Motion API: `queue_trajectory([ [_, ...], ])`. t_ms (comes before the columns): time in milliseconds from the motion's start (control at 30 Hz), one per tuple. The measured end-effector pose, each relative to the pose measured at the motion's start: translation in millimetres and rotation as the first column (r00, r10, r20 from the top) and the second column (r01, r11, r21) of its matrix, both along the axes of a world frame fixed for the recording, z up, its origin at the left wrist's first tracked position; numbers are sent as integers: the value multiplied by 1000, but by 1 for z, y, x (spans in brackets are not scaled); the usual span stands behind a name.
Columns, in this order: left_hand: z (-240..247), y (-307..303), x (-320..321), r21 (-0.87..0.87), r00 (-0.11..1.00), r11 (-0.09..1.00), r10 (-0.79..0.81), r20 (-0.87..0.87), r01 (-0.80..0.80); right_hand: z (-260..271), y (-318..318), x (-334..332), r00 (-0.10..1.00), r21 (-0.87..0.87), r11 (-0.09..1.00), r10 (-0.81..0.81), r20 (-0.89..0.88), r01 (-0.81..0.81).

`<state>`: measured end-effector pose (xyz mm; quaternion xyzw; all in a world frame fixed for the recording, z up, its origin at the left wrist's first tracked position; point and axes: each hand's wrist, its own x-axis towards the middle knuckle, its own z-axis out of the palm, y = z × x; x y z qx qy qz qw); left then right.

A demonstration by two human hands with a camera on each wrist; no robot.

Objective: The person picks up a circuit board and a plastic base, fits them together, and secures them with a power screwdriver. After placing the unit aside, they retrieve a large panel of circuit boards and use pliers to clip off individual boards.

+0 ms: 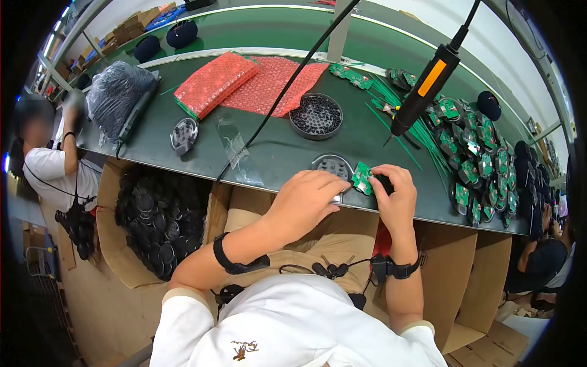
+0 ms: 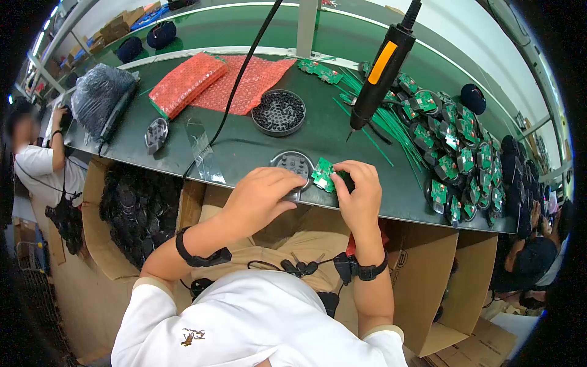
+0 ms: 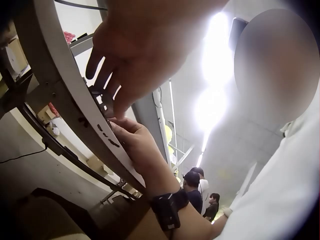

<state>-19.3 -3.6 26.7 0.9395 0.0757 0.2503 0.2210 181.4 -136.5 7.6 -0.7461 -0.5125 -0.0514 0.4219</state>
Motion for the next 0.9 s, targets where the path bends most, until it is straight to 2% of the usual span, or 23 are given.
queue_trajectory([
  [67,7,1,-6,-9,994,998,63,90,-63,0,0,0,1000,14,1000,-9,-10,9],
  [133,0,3,-14,-48,990,992,120,70,-117,2,1,0,1000,27,999,-22,-21,22],
  [200,-7,2,-16,-88,982,980,182,49,-178,10,3,-1,987,53,998,-38,-154,46],
  [233,-10,1,-16,-133,976,971,208,70,-198,12,7,-3,987,50,998,-37,-158,45],
  [300,-15,0,-16,-179,968,959,237,87,-218,17,19,-9,993,85,994,74,-95,-66],
  [367,-18,1,-15,-224,962,951,245,124,-213,18,32,-16,989,92,990,111,-95,-103],
  [433,-20,1,-14,-224,960,952,245,139,-210,17,41,-21,981,70,980,190,-45,-186],
  [500,-21,1,-14,-224,955,951,252,154,-215,18,44,-26,977,61,976,211,-42,-208],
  [567,-23,1,-13,-220,950,950,260,171,-221,17,44,-28,970,19,970,242,36,-242],
  [633,-22,1,-13,-239,948,943,274,165,-231,16,43,-31,968,10,969,248,41,-248],
  [800,-22,3,-14,-120,958,966,247,148,-230,18,37,-31,964,-24,965,263,45,-262],
  [900,-18,5,-17,-61,950,965,260,173,-254,23,28,-34,963,5,963,269,-27,-269],
])
